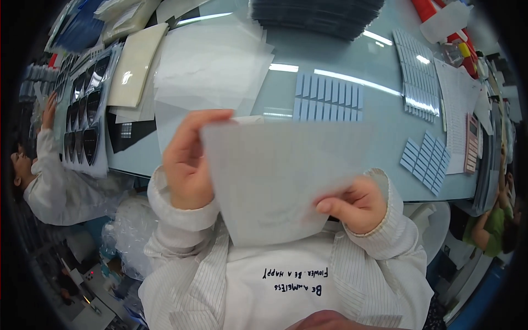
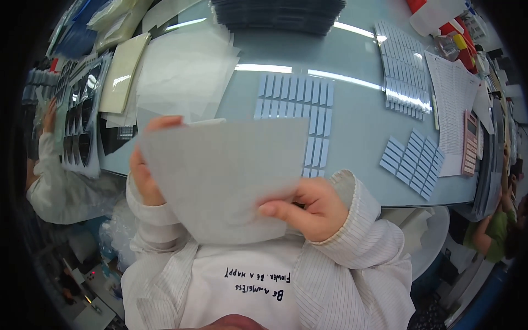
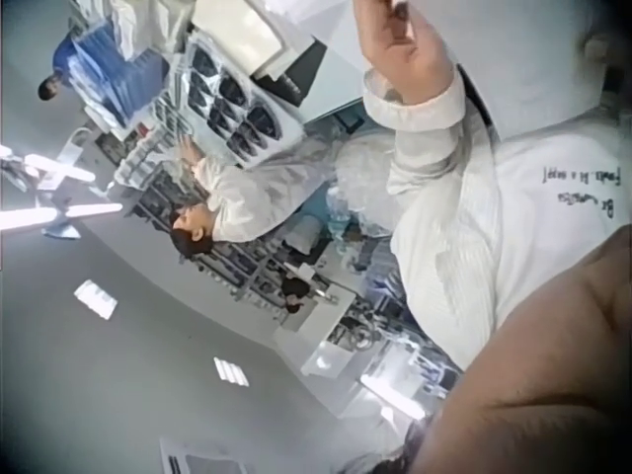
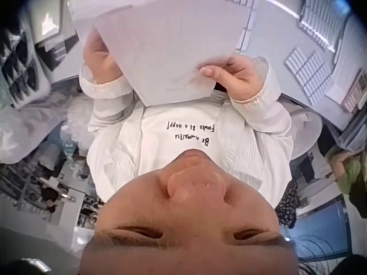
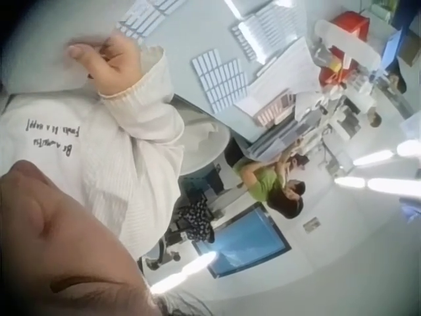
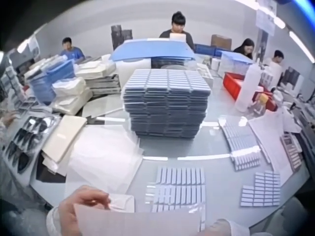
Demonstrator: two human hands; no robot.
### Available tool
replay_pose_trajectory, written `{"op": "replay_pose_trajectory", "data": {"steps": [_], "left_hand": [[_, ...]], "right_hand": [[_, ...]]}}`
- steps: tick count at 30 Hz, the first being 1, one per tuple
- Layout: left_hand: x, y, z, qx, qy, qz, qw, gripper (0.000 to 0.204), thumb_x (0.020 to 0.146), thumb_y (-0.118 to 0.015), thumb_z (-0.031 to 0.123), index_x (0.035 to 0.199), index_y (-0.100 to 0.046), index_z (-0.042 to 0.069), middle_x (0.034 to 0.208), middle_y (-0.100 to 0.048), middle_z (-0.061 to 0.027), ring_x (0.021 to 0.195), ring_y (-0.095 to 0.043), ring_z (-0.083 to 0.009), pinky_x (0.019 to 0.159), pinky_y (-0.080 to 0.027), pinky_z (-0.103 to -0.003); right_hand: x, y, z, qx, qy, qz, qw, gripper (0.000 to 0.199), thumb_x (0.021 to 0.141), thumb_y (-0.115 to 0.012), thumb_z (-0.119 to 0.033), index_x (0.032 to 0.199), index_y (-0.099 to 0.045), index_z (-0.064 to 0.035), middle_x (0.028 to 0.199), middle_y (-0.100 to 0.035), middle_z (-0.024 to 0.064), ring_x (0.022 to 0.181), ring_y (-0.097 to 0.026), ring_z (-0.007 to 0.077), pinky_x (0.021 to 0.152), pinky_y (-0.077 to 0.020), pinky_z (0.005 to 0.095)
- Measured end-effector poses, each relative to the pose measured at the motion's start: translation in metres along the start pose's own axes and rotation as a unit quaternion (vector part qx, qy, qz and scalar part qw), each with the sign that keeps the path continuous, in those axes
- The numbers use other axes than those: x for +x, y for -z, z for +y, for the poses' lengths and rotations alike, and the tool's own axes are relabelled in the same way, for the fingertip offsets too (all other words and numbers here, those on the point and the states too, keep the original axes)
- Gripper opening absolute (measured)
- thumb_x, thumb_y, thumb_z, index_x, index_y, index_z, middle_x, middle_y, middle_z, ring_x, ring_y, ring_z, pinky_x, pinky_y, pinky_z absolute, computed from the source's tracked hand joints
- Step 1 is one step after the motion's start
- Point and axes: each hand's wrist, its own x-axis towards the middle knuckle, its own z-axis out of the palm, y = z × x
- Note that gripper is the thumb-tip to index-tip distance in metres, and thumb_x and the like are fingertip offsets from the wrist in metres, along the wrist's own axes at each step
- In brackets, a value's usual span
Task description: Packaging small sheets of components into transparent plastic bags at a workstation.
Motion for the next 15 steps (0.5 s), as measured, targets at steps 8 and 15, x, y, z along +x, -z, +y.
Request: {"op": "replay_pose_trajectory", "data": {"steps": [8,15], "left_hand": [[0.012,-0.027,0.006,0.047,-0.216,-0.106,0.97,0.033,0.088,-0.07,0.018,0.118,-0.064,0.004,0.114,-0.059,-0.0172,0.096,-0.063,-0.0274,0.08,-0.053,-0.034],[0.013,-0.025,0.015,0.05,-0.216,-0.108,0.969,0.037,0.071,-0.081,0.009,0.107,-0.073,0.004,0.11,-0.065,-0.0134,0.099,-0.065,-0.0268,0.083,-0.055,-0.035]], "right_hand": [[0.016,-0.018,0.013,0.091,-0.055,-0.02,0.994,0.026,0.098,-0.066,-0.009,0.119,-0.065,0.0042,0.108,-0.072,0.0092,0.102,-0.067,0.0154,0.091,-0.0523,0.0291],[0.016,-0.017,0.013,0.064,-0.056,-0.028,0.996,0.027,0.098,-0.066,-0.008,0.121,-0.064,0.0044,0.109,-0.071,0.0089,0.101,-0.067,0.0152,0.091,-0.0521,0.0291]]}}
